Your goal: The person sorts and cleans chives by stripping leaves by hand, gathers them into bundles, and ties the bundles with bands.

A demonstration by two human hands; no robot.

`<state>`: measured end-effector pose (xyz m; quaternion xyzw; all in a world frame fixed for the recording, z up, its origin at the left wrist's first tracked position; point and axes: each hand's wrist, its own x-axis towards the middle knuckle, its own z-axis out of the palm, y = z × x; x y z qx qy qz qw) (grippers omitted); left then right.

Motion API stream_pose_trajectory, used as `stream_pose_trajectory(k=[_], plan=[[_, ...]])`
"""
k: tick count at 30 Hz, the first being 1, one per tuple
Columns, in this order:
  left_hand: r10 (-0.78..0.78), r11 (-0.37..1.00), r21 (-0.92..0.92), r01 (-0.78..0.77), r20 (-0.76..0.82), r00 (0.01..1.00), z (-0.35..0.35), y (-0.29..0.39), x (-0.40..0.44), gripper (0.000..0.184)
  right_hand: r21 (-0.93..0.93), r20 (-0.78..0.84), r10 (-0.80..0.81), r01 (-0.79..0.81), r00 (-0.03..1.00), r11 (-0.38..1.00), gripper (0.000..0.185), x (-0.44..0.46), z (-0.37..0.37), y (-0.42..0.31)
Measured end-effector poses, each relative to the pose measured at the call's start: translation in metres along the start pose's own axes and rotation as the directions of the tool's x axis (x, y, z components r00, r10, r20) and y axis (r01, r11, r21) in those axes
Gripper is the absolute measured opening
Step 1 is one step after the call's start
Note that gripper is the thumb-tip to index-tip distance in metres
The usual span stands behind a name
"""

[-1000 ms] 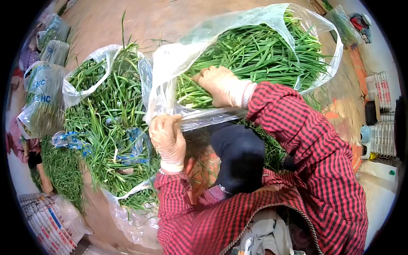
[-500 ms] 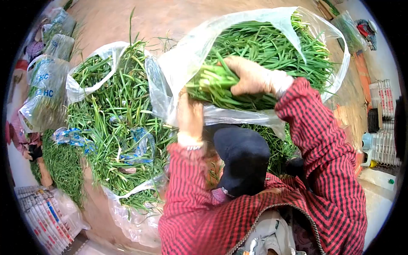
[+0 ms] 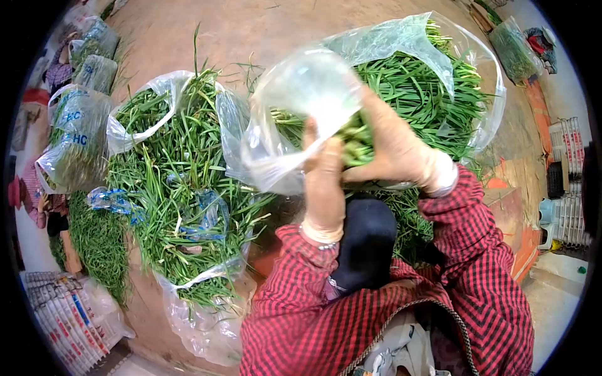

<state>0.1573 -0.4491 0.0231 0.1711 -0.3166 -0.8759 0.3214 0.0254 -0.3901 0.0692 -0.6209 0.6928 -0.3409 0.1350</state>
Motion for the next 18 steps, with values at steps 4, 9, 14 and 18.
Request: stream_pose_trajectory(k=[4, 9, 14, 18], plan=[[0.183, 0.978, 0.037, -0.204, 0.301, 0.936, 0.042, -0.008, 0.011, 0.064, 0.374, -0.169, 0.161, -0.087, 0.972, 0.923, 0.110, -0.029, -0.022, 0.019], [0.171, 0.972, 0.117, -0.205, 0.250, 0.953, 0.061, -0.009, 0.038, 0.051, 0.614, -0.214, 0.291, -0.103, 0.932, 0.783, 0.090, -0.040, -0.042, 0.029], [0.230, 0.958, 0.206, -0.200, -0.134, 0.964, -0.005, 0.029, 0.104, 0.040, 0.625, -0.218, 0.368, -0.160, 0.904, 0.764, 0.080, -0.059, -0.057, 0.043], [0.056, 0.965, 0.263, 0.004, -0.218, 0.974, -0.082, 0.017, 0.113, 0.045, 0.780, -0.350, 0.599, -0.131, 0.720, 0.612, 0.058, -0.095, -0.078, 0.054]])
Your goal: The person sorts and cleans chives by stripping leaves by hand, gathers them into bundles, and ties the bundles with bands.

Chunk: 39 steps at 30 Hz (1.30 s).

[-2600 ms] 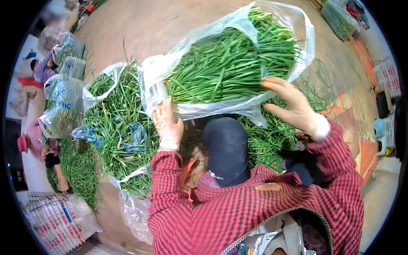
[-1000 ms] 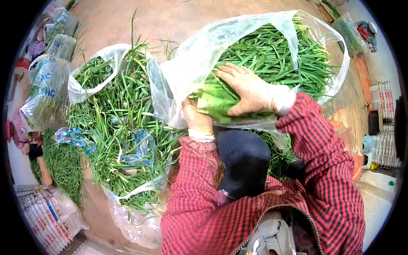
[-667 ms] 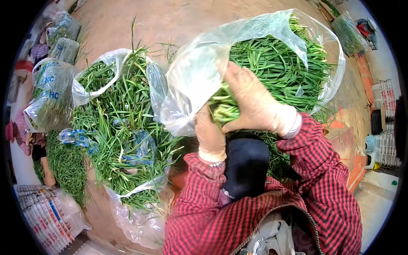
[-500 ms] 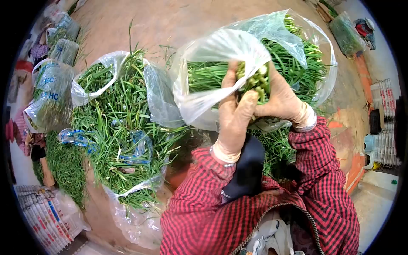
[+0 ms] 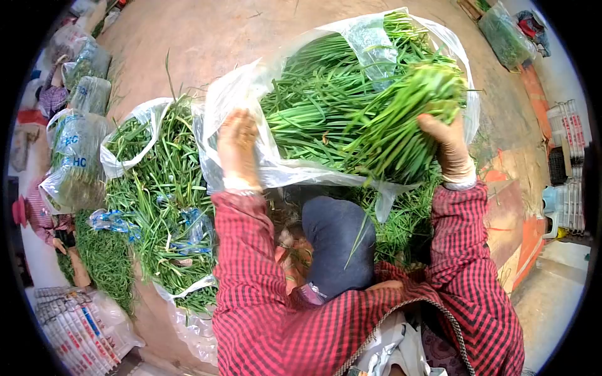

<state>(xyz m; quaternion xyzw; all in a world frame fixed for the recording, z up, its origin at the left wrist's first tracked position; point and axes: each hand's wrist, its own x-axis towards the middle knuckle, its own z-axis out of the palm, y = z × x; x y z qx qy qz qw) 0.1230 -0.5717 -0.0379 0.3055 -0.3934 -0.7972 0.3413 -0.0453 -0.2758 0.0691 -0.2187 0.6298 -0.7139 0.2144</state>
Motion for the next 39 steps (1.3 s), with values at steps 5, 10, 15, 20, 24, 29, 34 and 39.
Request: stream_pose_trajectory(k=[5, 10, 15, 20, 24, 29, 34, 39], plan=[[0.241, 0.195, 0.664, -0.722, 0.681, 0.691, 0.044, -0.050, -0.039, 0.072, 0.133, -0.243, -0.045, 0.079, 0.969, 0.988, 0.046, -0.006, -0.038, 0.010], [-0.126, -0.004, 0.808, -0.590, 0.585, 0.801, 0.068, -0.060, -0.017, 0.081, 0.134, -0.315, -0.247, 0.300, 0.916, 0.944, 0.039, -0.039, -0.082, -0.084], [-0.013, 0.976, 0.173, -0.129, 0.646, 0.763, 0.121, 0.049, -0.086, 0.098, 0.016, -0.408, -0.396, 0.440, 0.823, 0.898, 0.042, -0.089, -0.131, -0.182], [0.168, 0.983, -0.185, 0.001, 0.897, 0.409, 0.190, 0.022, -0.208, 0.097, -0.311, 0.018, -0.224, 0.219, 0.974, 0.925, 0.043, -0.120, -0.006, -0.168], [0.114, 0.927, -0.320, 0.197, 0.739, 0.664, 0.186, 0.009, -0.256, 0.076, -0.314, 0.311, -0.212, 0.311, 0.926, 0.897, 0.075, -0.118, 0.061, -0.167], [-0.298, 0.573, -0.408, 0.710, 0.704, 0.645, 0.181, -0.020, -0.272, 0.036, -0.814, 0.328, -0.107, 0.338, 0.939, 0.473, 0.106, -0.167, -0.023, -0.095], [-0.616, 0.257, -0.238, 0.937, 0.706, 0.349, 0.163, -0.117, -0.318, 0.048, -0.596, 0.000, 0.579, -0.465, 0.815, 0.655, 0.102, -0.265, -0.087, -0.058], [-0.835, -0.001, -0.030, 1.000, 0.550, 0.016, 0.142, -0.192, -0.368, 0.060, -0.460, -0.025, 0.962, -0.857, 0.272, 0.230, 0.067, -0.253, -0.117, -0.059]])
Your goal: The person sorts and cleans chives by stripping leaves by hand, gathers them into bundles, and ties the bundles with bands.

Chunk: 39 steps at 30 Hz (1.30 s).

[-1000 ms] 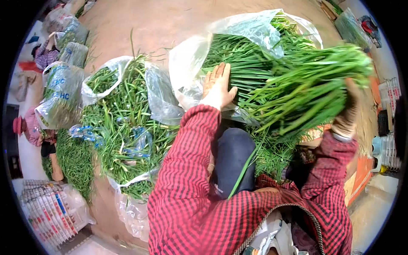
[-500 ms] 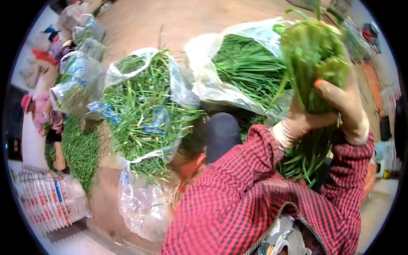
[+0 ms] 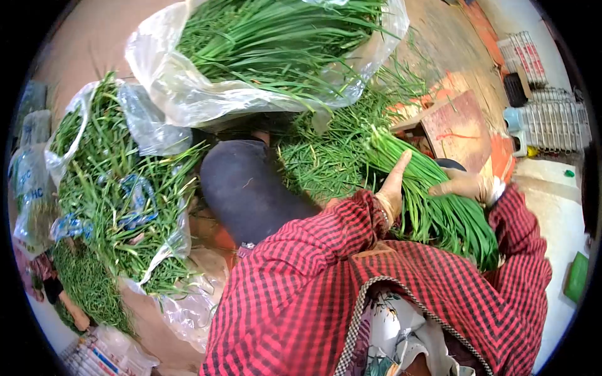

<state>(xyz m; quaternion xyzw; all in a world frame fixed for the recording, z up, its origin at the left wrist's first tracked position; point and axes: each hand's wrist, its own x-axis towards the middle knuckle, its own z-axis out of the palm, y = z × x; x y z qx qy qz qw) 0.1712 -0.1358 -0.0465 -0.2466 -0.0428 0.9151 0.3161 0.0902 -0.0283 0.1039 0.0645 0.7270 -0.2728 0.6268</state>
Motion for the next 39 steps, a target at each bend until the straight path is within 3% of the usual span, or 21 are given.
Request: stream_pose_trajectory(k=[2, 6, 7, 9, 11, 13, 15, 17, 19, 21, 22, 24, 27, 28, 30, 32, 33, 34, 35, 38, 39], plan=[[-0.020, 1.000, -0.015, 0.024, 0.201, 0.979, -0.031, -0.003, 0.023, 0.060, -0.208, 0.109, 0.072, -0.048, 0.991, 0.977, 0.051, 0.035, -0.028, 0.002], [-0.120, 0.993, 0.005, 0.121, -0.096, 0.988, -0.042, 0.033, 0.029, 0.068, -0.339, 0.127, 0.389, -0.329, 0.912, 0.881, 0.084, 0.124, -0.046, -0.046], [-0.113, 0.987, -0.115, 0.115, 0.024, 0.993, -0.051, 0.037, 0.041, 0.068, -0.336, 0.104, 0.432, -0.377, 0.896, 0.863, 0.088, 0.138, -0.042, -0.065], [0.003, 0.974, -0.225, 0.036, 0.171, 0.985, -0.073, 0.033, 0.073, 0.067, -0.590, 0.018, 0.119, -0.086, 0.993, 0.803, 0.089, 0.201, -0.084, -0.031], [-0.077, 0.959, -0.259, 0.115, 0.152, 0.985, -0.048, 0.038, 0.068, 0.050, -0.288, 0.128, 0.253, -0.208, 0.959, 0.935, 0.078, 0.198, -0.086, -0.038], [-0.163, 0.918, -0.336, 0.213, 0.172, 0.972, -0.035, 0.031, 0.076, 0.031, -0.398, 0.175, 0.136, -0.056, 0.975, 0.916, 0.069, 0.171, -0.086, -0.061], [-0.124, 0.969, -0.192, 0.154, 0.158, 0.980, -0.029, 0.027, 0.080, 0.027, -0.454, 0.271, 0.018, 0.112, 0.962, 0.884, 0.075, 0.151, -0.083, -0.072], [-0.119, 0.992, -0.001, 0.123, 0.246, 0.962, -0.036, 0.014, 0.095, 0.027, -0.392, 0.157, 0.080, -0.012, 0.984, 0.920, 0.079, 0.128, -0.074, -0.071], [-0.170, 0.935, 0.323, 0.145, 0.052, 0.984, -0.002, 0.019, 0.067, 0.026, -0.308, 0.206, 0.425, -0.354, 0.882, 0.883, 0.095, 0.120, -0.062, -0.069], [-0.140, 0.840, 0.525, 0.139, -0.038, 0.989, 0.013, 0.010, 0.049, 0.026, -0.497, 0.012, 0.393, -0.335, 0.920, 0.800, 0.077, 0.132, -0.057, -0.044], [-0.227, 0.803, 0.591, 0.075, 0.188, 0.956, -0.018, -0.006, 0.071, 0.030, -0.614, -0.069, 0.318, -0.291, 0.946, 0.734, 0.066, 0.127, -0.043, -0.048], [-0.171, 0.647, 0.742, 0.176, -0.084, 0.982, 0.014, 0.004, 0.042, 0.038, -0.599, -0.177, 0.234, -0.293, 0.956, 0.745, 0.054, 0.138, -0.055, -0.018], [-0.191, 0.713, 0.699, 0.062, 0.108, 0.976, 0.004, 0.027, 0.023, 0.038, -0.402, -0.322, -0.073, -0.066, 0.944, 0.913, 0.042, 0.119, -0.070, -0.034], [-0.235, 0.767, 0.640, 0.034, 0.231, 0.944, -0.014, 0.032, 0.029, 0.039, -0.499, -0.501, -0.044, -0.247, 0.864, 0.831, 0.042, 0.127, -0.085, -0.029], [-0.255, 0.873, 0.488, -0.026, 0.501, 0.827, -0.066, 0.036, 0.054, 0.036, -0.914, -0.296, -0.152, -0.233, 0.943, 0.333, 0.041, 0.106, -0.033, -0.058], [-0.331, 0.860, 0.459, 0.224, 0.166, 0.929, -0.068, 0.043, 0.044, 0.034, -0.890, -0.312, -0.152, -0.232, 0.938, 0.393, 0.048, 0.100, -0.055, -0.074], [-0.356, 0.878, 0.406, 0.254, 0.199, 0.913, -0.075, 0.045, 0.047, 0.036, -0.876, -0.320, -0.152, -0.232, 0.935, 0.422, 0.053, 0.097, -0.066, -0.082], [-0.271, 0.863, 0.459, 0.210, 0.071, 0.960, -0.059, 0.045, 0.033, 0.036, -0.753, -0.550, -0.159, -0.404, 0.820, 0.520, 0.052, 0.096, -0.090, -0.090], [-0.283, 0.910, 0.352, 0.217, 0.146, 0.948, -0.059, 0.050, 0.032, 0.039, -0.703, -0.545, -0.029, -0.438, 0.838, 0.560, 0.050, 0.091, -0.092, -0.096], [-0.240, 0.971, 0.049, 0.236, 0.253, 0.937, -0.048, 0.054, 0.024, 0.074, -0.884, -0.210, -0.144, -0.125, 0.967, 0.450, 0.038, 0.086, -0.064, -0.075], [-0.217, 0.975, -0.001, 0.223, 0.239, 0.947, -0.042, 0.057, 0.022, 0.082, -0.866, -0.292, -0.198, -0.171, 0.936, 0.470, 0.037, 0.080, -0.060, -0.080]])
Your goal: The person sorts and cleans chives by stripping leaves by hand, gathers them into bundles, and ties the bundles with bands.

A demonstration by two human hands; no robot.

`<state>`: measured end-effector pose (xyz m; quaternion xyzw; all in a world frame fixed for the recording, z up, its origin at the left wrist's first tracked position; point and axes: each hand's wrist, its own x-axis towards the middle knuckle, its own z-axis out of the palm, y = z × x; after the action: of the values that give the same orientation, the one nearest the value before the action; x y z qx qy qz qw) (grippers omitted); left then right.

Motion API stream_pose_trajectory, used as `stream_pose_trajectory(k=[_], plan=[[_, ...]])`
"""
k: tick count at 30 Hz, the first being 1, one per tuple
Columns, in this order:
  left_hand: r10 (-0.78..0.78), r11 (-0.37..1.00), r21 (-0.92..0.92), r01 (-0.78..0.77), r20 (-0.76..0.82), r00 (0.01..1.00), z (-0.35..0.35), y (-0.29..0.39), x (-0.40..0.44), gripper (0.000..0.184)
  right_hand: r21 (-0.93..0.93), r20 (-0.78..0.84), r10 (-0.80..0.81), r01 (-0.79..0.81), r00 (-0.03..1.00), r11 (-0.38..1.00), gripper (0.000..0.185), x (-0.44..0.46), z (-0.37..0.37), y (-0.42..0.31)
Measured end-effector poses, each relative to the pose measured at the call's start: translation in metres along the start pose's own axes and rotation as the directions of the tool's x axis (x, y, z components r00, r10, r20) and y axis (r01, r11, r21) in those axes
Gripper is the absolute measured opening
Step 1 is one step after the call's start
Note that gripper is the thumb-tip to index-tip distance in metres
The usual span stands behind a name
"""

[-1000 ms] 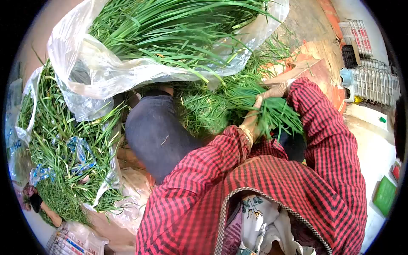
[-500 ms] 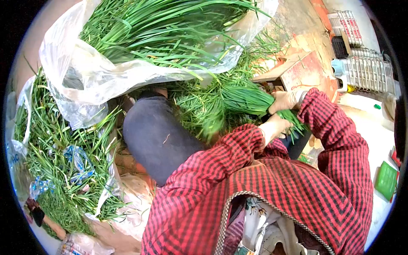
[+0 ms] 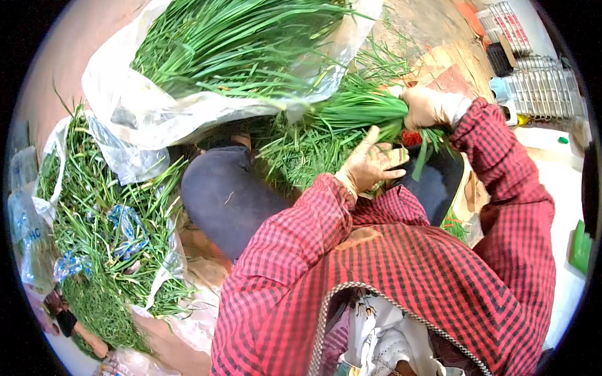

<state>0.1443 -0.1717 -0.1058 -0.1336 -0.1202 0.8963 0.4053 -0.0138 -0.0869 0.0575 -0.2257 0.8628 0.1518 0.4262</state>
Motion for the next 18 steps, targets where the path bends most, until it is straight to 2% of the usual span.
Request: stream_pose_trajectory(k=[1, 2, 3, 5, 6, 7, 9, 10, 11, 12, 13, 14, 15, 16, 17, 18], plan=[[0.027, 0.999, -0.046, -0.028, -0.018, 0.999, 0.006, 0.002, -0.002, 0.091, 0.008, -0.012, 0.006, -0.006, 1.000, 1.000, 0.037, -0.005, 0.001, -0.008], [0.100, 0.995, 0.021, -0.099, -0.033, 0.994, 0.015, 0.002, -0.002, 0.100, 0.012, -0.016, 0.023, -0.023, 1.000, 1.000, 0.040, -0.010, 0.003, -0.018], [0.102, 0.995, -0.001, -0.103, -0.066, 0.993, 0.022, 0.006, -0.006, 0.096, 0.022, -0.010, 0.043, -0.042, 0.999, 0.999, 0.044, -0.020, 0.013, -0.029], [0.271, 0.962, 0.030, -0.272, 0.020, 0.962, 0.019, 0.003, 0.005, 0.087, 0.045, -0.174, 0.050, -0.043, 0.983, 0.998, 0.051, -0.034, 0.064, -0.046], [0.291, 0.954, -0.060, -0.293, -0.034, 0.956, 0.012, -0.002, 0.013, 0.068, 0.109, -0.258, 0.027, 0.002, 0.966, 0.994, 0.054, -0.037, 0.092, -0.051], [0.183, 0.980, -0.062, -0.189, -0.098, 0.978, -0.019, -0.001, 0.027, 0.042, 0.168, -0.342, 0.005, 0.056, 0.940, 0.984, 0.057, -0.038, 0.119, -0.057], [0.292, 0.952, 0.203, -0.229, -0.370, 0.882, -0.032, -0.010, 0.026, 0.023, 0.320, -0.479, 0.067, 0.103, 0.875, 0.942, 0.060, -0.048, 0.157, -0.070], [0.137, 0.965, 0.260, 0.034, -0.611, 0.780, 0.025, -0.009, -0.008, 0.019, 0.474, -0.325, 0.107, 0.064, 0.940, 0.878, 0.066, -0.064, 0.144, -0.076], [0.108, 0.965, 0.258, 0.048, -0.555, 0.825, 0.012, -0.008, -0.008, 0.019, 0.486, -0.407, 0.064, 0.156, 0.911, 0.860, 0.064, -0.063, 0.162, -0.062], [0.077, 0.964, 0.258, 0.062, -0.495, 0.865, 0.000, -0.008, -0.008, 0.019, 0.512, -0.648, -0.005, 0.440, 0.762, 0.738, 0.048, -0.043, 0.194, -0.040], [0.082, 0.963, 0.270, 0.027, -0.383, 0.920, -0.004, -0.004, -0.012, 0.018, 0.928, -0.279, 0.209, 0.208, 0.937, 0.308, 0.039, -0.049, 0.184, -0.033], [0.151, 0.956, 0.290, -0.042, -0.362, 0.920, -0.007, -0.008, -0.007, 0.018, 0.935, -0.353, 0.124, 0.354, 0.927, 0.013, 0.034, -0.061, 0.179, -0.021], [0.222, 0.943, 0.315, -0.111, -0.343, 0.913, -0.009, -0.014, -0.005, 0.019, 0.923, -0.105, 0.083, 0.129, 0.991, -0.363, 0.037, -0.047, 0.196, -0.010], [0.275, 0.907, 0.402, -0.125, -0.342, 0.899, 0.006, -0.024, -0.013, 0.018, 0.907, -0.125, -0.013, 0.109, 0.992, -0.407, 0.047, -0.044, 0.203, -0.010], [0.321, 0.866, 0.482, -0.131, -0.337, 0.885, 0.031, -0.035, -0.022, 0.018, 0.819, -0.244, -0.228, 0.075, 0.942, -0.568, 0.056, -0.037, 0.204, -0.026], [0.381, 0.805, 0.573, -0.154, -0.300, 0.875, 0.047, -0.042, -0.033, 0.017, 0.825, -0.263, -0.286, 0.061, 0.922, -0.562, 0.056, -0.035, 0.201, -0.035]])
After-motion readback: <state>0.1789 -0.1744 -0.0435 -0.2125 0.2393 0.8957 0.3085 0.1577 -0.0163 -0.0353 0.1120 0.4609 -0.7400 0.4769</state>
